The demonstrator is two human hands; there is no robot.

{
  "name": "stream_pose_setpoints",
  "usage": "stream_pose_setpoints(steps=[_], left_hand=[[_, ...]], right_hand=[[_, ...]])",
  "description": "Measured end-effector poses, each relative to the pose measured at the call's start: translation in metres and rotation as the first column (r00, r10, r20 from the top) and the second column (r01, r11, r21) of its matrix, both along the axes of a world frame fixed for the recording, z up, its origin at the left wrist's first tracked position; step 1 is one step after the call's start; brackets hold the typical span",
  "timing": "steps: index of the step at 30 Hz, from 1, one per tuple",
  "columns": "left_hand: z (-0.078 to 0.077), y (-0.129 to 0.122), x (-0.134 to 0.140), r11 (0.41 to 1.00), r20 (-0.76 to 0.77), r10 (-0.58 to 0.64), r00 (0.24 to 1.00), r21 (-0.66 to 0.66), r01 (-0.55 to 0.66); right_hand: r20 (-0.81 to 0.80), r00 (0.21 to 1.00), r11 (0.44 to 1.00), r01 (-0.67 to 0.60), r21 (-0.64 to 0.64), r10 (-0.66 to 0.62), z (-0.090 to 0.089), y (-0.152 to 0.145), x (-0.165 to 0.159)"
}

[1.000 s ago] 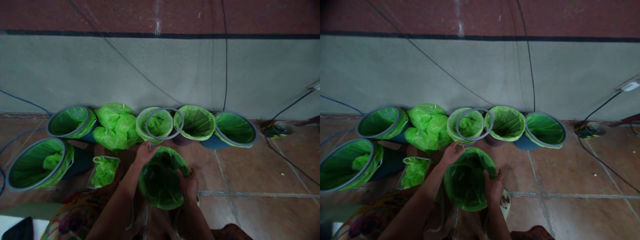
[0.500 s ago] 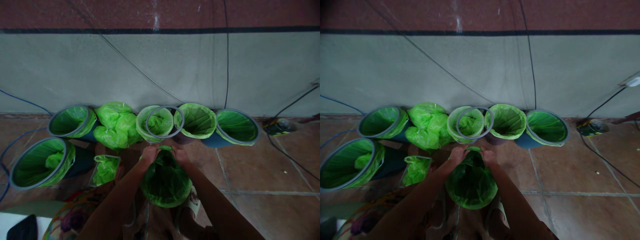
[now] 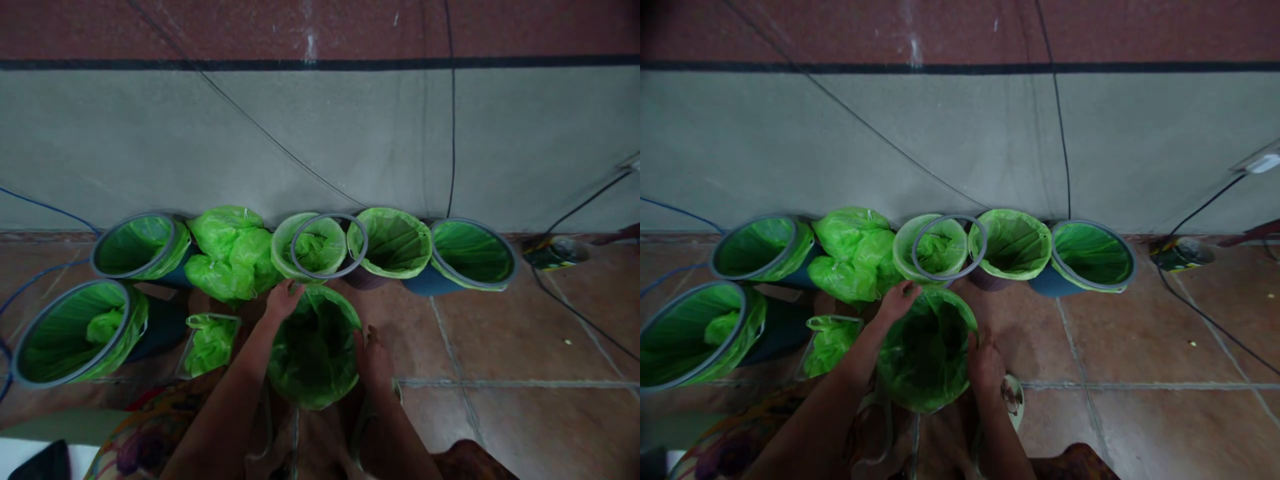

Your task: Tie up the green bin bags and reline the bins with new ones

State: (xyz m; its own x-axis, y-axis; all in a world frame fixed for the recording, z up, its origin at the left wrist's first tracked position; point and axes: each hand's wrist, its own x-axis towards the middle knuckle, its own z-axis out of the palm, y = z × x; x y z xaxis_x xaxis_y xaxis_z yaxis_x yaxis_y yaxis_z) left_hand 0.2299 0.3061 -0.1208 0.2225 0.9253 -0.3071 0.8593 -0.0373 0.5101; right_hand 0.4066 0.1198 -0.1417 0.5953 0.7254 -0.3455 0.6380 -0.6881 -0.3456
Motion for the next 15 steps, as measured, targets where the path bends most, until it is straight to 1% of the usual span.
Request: stream_pose_setpoints(steps=[2, 3, 4, 6, 7, 8, 10, 13, 15], left_hand=[[-0.002, 0.004, 0.002, 1.000, -0.037, 0.004, 0.999, 0.000, -0.004], [-0.003, 0.005, 0.005, 1.000, -0.047, -0.016, 0.999, 0.017, 0.017], [-0.004, 0.005, 0.007, 0.998, -0.048, -0.045, 0.998, 0.045, 0.047], [-0.006, 0.005, 0.011, 0.986, -0.028, -0.123, 0.992, 0.113, 0.126], [-0.008, 0.005, 0.012, 0.976, -0.022, -0.168, 0.986, 0.138, 0.169], [-0.010, 0.004, 0.013, 0.965, -0.026, -0.210, 0.977, 0.152, 0.212], [-0.015, 0.003, 0.011, 0.945, -0.054, -0.285, 0.957, 0.152, 0.290], [-0.021, 0.002, 0.007, 0.920, -0.106, -0.353, 0.930, 0.142, 0.365], [-0.023, 0.002, 0.006, 0.913, -0.147, -0.364, 0.920, 0.140, 0.384]], right_hand=[[0.073, 0.997, 0.994, -0.020, 0.104, 0.012, 0.008, 0.013, 0.006], [0.097, 0.994, 0.983, -0.072, 0.168, 0.056, 0.012, 0.026, 0.009], [0.112, 0.986, 0.963, -0.148, 0.226, 0.126, 0.015, 0.041, 0.012], [0.111, 0.950, 0.891, -0.312, 0.330, 0.292, 0.018, 0.075, 0.015], [0.116, 0.923, 0.852, -0.384, 0.354, 0.368, 0.017, 0.090, 0.016], [0.106, 0.895, 0.826, -0.442, 0.349, 0.434, 0.015, 0.103, 0.015], [0.059, 0.846, 0.808, -0.524, 0.270, 0.530, 0.007, 0.120, 0.012], [-0.002, 0.825, 0.820, -0.562, 0.111, 0.566, -0.006, 0.125, 0.010], [0.002, 0.825, 0.824, -0.564, 0.061, 0.564, -0.012, 0.123, 0.011]])
